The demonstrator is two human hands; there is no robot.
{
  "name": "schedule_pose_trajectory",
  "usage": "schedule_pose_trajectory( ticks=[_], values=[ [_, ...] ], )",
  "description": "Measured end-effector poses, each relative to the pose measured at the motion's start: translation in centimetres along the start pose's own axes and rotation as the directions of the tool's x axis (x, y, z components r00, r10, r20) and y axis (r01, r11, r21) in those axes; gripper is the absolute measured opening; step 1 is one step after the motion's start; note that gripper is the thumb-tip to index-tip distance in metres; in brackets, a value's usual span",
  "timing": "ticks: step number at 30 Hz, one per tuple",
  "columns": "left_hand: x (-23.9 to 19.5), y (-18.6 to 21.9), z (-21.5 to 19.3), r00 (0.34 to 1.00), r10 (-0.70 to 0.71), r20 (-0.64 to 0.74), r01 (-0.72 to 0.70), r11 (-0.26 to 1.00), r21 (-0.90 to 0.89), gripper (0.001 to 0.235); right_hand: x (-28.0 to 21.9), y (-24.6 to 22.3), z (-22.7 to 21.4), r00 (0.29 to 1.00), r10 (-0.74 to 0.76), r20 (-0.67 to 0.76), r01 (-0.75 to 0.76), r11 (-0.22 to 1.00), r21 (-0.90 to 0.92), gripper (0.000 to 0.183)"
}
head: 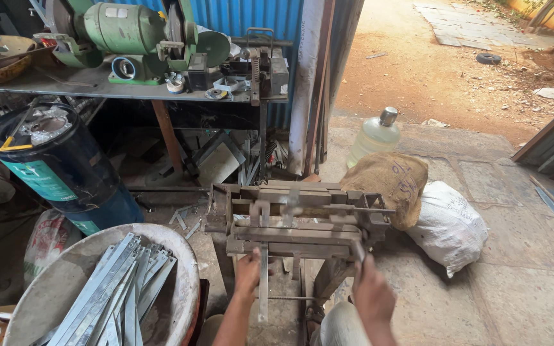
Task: The person uses a wooden jig to bend metal strips by hand, placing each strip into the device, applying pressure to fold it, and removing the bent piece.
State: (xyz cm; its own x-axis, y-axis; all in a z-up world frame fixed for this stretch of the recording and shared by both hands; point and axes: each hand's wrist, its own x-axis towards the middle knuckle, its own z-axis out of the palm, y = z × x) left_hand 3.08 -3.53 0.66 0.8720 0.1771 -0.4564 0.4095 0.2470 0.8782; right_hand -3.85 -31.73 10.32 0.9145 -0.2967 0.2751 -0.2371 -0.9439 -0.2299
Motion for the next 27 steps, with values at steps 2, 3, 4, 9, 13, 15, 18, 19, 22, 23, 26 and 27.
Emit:
schedule_pose_trajectory(
  ticks=[2,3,4,9,13,15,18,19,22,23,26,27],
  values=[
    [-0.7,-0.1,-1.0,0.98,0.119,-0.16,-0.091,0.981,0.174,0.038,-2.6,0.0,2.3,0.992,-0.015,-0.124,0.035,0.986,0.163,0.031],
    [-1.2,0.0,-1.3,0.955,0.189,-0.227,-0.125,0.956,0.266,0.035,-2.6,0.3,2.9,0.993,-0.005,-0.12,0.023,0.988,0.155,0.031],
    [-1.8,0.2,-1.7,0.95,0.215,-0.224,-0.156,0.955,0.253,0.031,-2.6,0.4,3.3,0.993,0.006,-0.114,0.011,0.989,0.15,0.031],
    [-4.1,2.8,-2.7,0.87,0.457,-0.185,-0.356,0.841,0.406,0.029,1.1,1.1,0.3,1.0,0.001,0.03,-0.001,1.0,0.009,0.042],
    [-4.4,4.3,-1.5,0.796,0.603,-0.046,-0.543,0.746,0.385,0.039,10.1,0.3,-3.1,0.973,-0.153,0.173,0.148,0.988,0.039,0.039],
    [-4.5,4.9,-0.5,0.762,0.647,0.035,-0.61,0.697,0.376,0.042,15.0,-1.4,-3.8,0.946,-0.157,0.285,0.182,0.981,-0.061,0.032],
    [-5.0,5.1,0.8,0.695,0.709,0.117,-0.645,0.544,0.536,0.032,19.2,-3.4,-5.1,0.859,-0.011,0.512,0.102,0.983,-0.15,0.024],
    [-5.2,5.1,1.2,0.76,0.644,0.092,-0.568,0.588,0.575,0.035,20.1,-4.1,-5.4,0.818,0.036,0.574,0.078,0.982,-0.172,0.024],
    [-5.9,4.3,2.2,0.839,0.545,0.004,-0.405,0.619,0.673,0.032,21.5,-5.9,-6.3,0.699,0.164,0.696,0.087,0.947,-0.31,0.028],
    [-6.4,3.7,2.3,0.805,0.593,-0.02,-0.412,0.583,0.701,0.024,21.4,-6.2,-6.5,0.69,0.172,0.703,0.078,0.948,-0.308,0.028],
    [-8.7,1.0,1.4,0.707,0.699,-0.105,-0.462,0.57,0.68,0.02,21.2,-6.4,-6.9,0.684,0.185,0.705,0.061,0.949,-0.308,0.031],
    [-9.7,-0.2,1.0,0.675,0.725,-0.139,-0.487,0.579,0.654,0.02,21.2,-6.4,-7.0,0.696,0.18,0.695,0.066,0.948,-0.312,0.032]
  ],
)
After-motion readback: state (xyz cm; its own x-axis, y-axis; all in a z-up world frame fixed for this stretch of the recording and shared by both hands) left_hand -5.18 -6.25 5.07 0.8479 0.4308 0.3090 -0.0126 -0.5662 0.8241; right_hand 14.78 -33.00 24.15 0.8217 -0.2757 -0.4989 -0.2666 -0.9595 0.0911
